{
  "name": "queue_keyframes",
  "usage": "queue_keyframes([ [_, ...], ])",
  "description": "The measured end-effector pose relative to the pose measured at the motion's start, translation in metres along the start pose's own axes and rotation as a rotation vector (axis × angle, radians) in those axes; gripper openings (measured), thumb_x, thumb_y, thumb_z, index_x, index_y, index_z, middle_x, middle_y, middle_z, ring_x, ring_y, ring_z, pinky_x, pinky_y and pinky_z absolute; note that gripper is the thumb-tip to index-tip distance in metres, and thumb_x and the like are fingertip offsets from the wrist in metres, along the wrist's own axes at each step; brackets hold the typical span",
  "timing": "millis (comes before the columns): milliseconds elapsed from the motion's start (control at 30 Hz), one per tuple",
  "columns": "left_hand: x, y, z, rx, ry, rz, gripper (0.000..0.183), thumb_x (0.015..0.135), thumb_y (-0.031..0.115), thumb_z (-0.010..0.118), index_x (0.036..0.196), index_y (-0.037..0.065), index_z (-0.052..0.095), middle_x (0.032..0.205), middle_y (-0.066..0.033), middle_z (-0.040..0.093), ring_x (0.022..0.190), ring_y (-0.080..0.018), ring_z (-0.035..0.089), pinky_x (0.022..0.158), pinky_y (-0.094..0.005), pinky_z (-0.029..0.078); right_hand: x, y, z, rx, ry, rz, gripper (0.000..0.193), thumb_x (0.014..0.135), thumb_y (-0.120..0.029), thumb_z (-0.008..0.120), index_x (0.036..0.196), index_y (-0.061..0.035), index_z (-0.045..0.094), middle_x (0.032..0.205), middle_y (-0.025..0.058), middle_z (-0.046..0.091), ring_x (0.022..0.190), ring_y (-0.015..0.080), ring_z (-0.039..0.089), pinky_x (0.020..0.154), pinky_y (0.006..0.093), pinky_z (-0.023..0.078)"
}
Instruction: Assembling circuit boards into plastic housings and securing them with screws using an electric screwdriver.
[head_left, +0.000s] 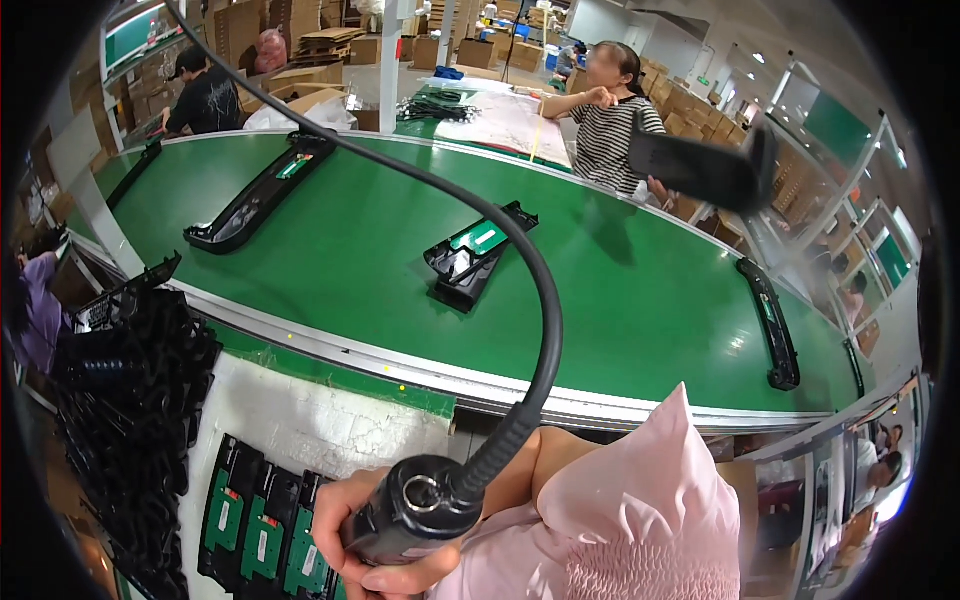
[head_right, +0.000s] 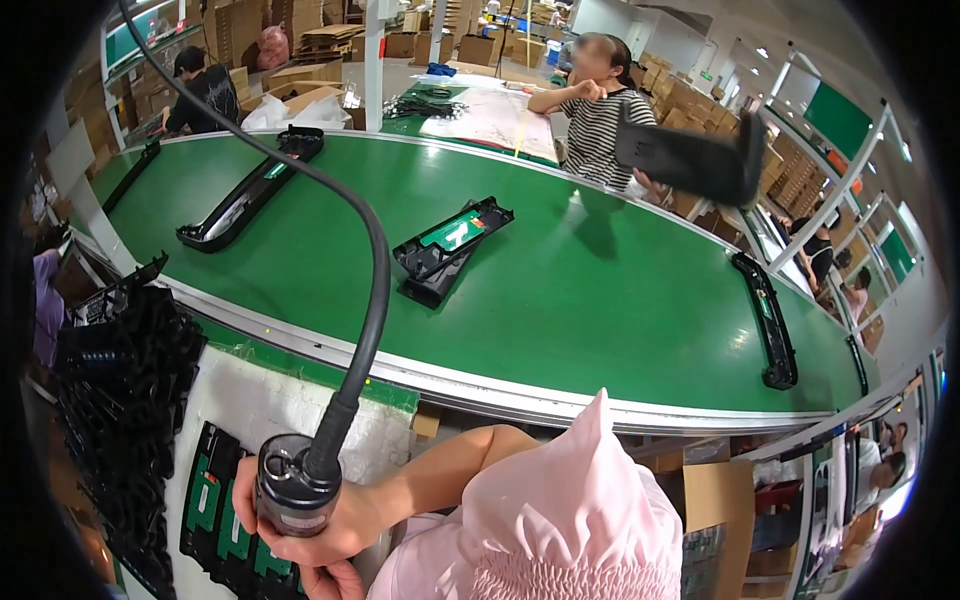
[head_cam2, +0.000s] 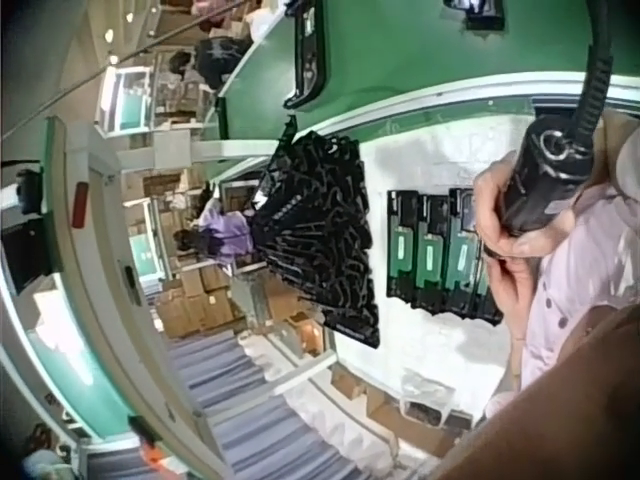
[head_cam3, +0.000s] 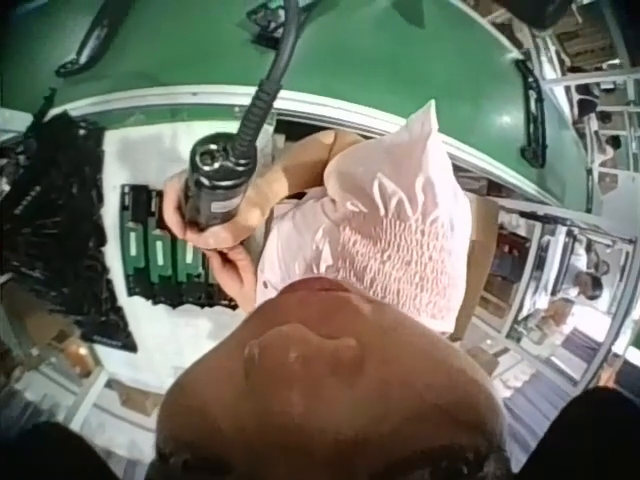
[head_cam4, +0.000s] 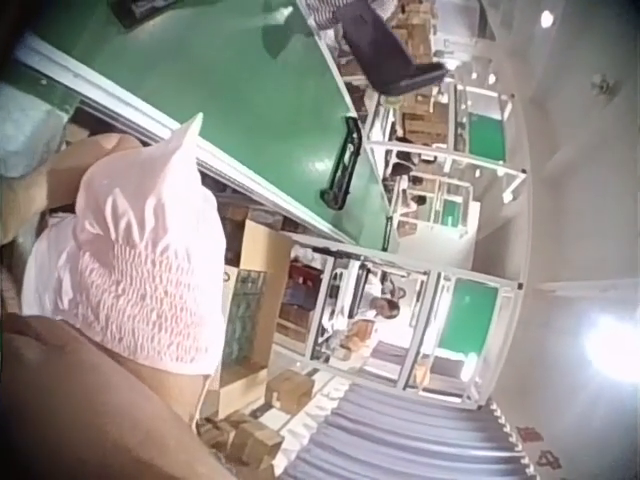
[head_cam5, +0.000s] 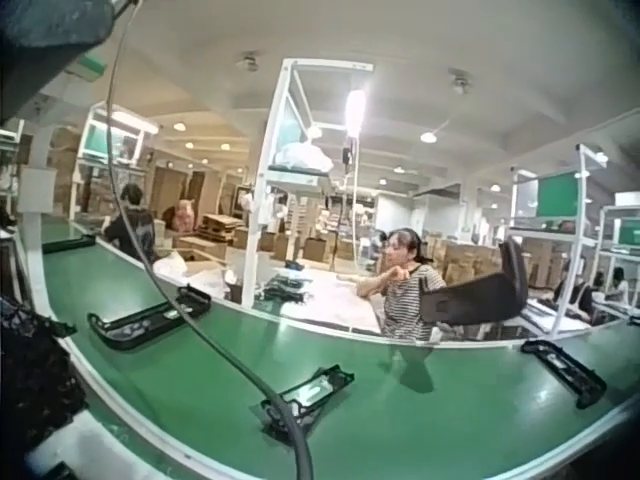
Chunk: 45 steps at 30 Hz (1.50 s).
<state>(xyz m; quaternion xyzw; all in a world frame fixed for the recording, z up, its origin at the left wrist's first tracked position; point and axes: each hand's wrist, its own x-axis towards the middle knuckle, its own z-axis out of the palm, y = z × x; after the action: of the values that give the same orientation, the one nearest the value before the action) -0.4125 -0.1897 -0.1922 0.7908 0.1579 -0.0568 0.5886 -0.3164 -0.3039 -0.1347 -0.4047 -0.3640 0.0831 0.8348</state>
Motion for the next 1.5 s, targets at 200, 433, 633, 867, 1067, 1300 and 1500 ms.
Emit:
queue_keyframes([
  [200,0.004,0.009,-0.008,-1.713,-0.449,-0.306,0.036,0.089,0.012,0.044,0.123,-0.001,0.039,0.122,-0.0181,0.044,0.109,-0.0248,0.045,0.089,-0.0335,0.042,0.001,-0.013,-0.001,-0.079,-0.008,0.029,0.024,0.065,-0.008,0.059,0.083,0.0008,0.046,0.071,0.0033,0.049,0.059,0.0081,0.048,0.052,0.0208,0.039],
  [433,0.012,-0.027,-0.016,-1.476,-0.434,-0.688,0.023,0.091,0.014,0.042,0.105,-0.001,0.051,0.099,-0.0117,0.059,0.086,-0.0184,0.058,0.059,-0.0199,0.050,0.001,-0.021,-0.015,-0.111,0.103,0.119,0.024,0.064,-0.004,0.059,0.084,-0.0005,0.046,0.077,0.0042,0.049,0.061,0.0074,0.045,0.053,0.0208,0.037],
  [633,0.007,-0.022,-0.012,-1.083,-0.363,-0.486,0.016,0.090,0.017,0.045,0.099,0.006,0.053,0.078,-0.0008,0.055,0.058,-0.0063,0.046,0.047,-0.0148,0.038,-0.001,-0.010,-0.019,-0.102,0.099,0.057,0.023,0.065,0.001,0.058,0.085,-0.0006,0.045,0.078,0.0043,0.049,0.062,0.0076,0.047,0.052,0.0202,0.037],
  [867,0.004,-0.021,-0.013,-0.991,-0.271,-0.386,0.015,0.088,0.012,0.048,0.102,0.007,0.052,0.082,-0.0006,0.056,0.062,-0.0047,0.049,0.050,-0.0152,0.041,-0.004,-0.012,-0.021,-0.109,0.085,0.063,0.026,0.066,0.000,0.058,0.088,-0.0008,0.044,0.082,0.0058,0.049,0.063,0.0080,0.048,0.053,0.0207,0.038],
  [1067,0.008,-0.025,-0.015,-1.104,-0.293,-0.446,0.019,0.088,0.009,0.049,0.106,0.006,0.051,0.088,-0.0021,0.056,0.066,-0.0080,0.051,0.054,-0.0172,0.044,-0.006,-0.011,-0.022,0.025,0.154,0.084,0.030,0.067,0.000,0.059,0.092,-0.0009,0.043,0.082,0.0059,0.049,0.065,0.0082,0.049,0.053,0.0208,0.039],
  [1300,0.018,-0.027,-0.015,-1.174,-0.439,-0.410,0.021,0.087,0.007,0.049,0.107,0.004,0.049,0.092,-0.0025,0.054,0.074,-0.0090,0.052,0.061,-0.0195,0.046,-0.003,-0.004,-0.031,-0.021,0.121,0.036,0.025,0.066,-0.001,0.059,0.088,-0.0001,0.045,0.070,0.0029,0.049,0.058,0.0067,0.048,0.051,0.0203,0.038],
  [1500,0.009,-0.034,-0.020,-1.273,-0.363,-0.446,0.017,0.087,0.011,0.050,0.101,0.002,0.050,0.087,-0.0041,0.054,0.075,-0.0118,0.050,0.061,-0.0220,0.045,-0.009,-0.002,-0.025,-0.084,0.114,0.048,0.022,0.066,-0.002,0.059,0.085,0.0005,0.047,0.063,0.0014,0.049,0.056,0.0061,0.047,0.050,0.0200,0.037],
])
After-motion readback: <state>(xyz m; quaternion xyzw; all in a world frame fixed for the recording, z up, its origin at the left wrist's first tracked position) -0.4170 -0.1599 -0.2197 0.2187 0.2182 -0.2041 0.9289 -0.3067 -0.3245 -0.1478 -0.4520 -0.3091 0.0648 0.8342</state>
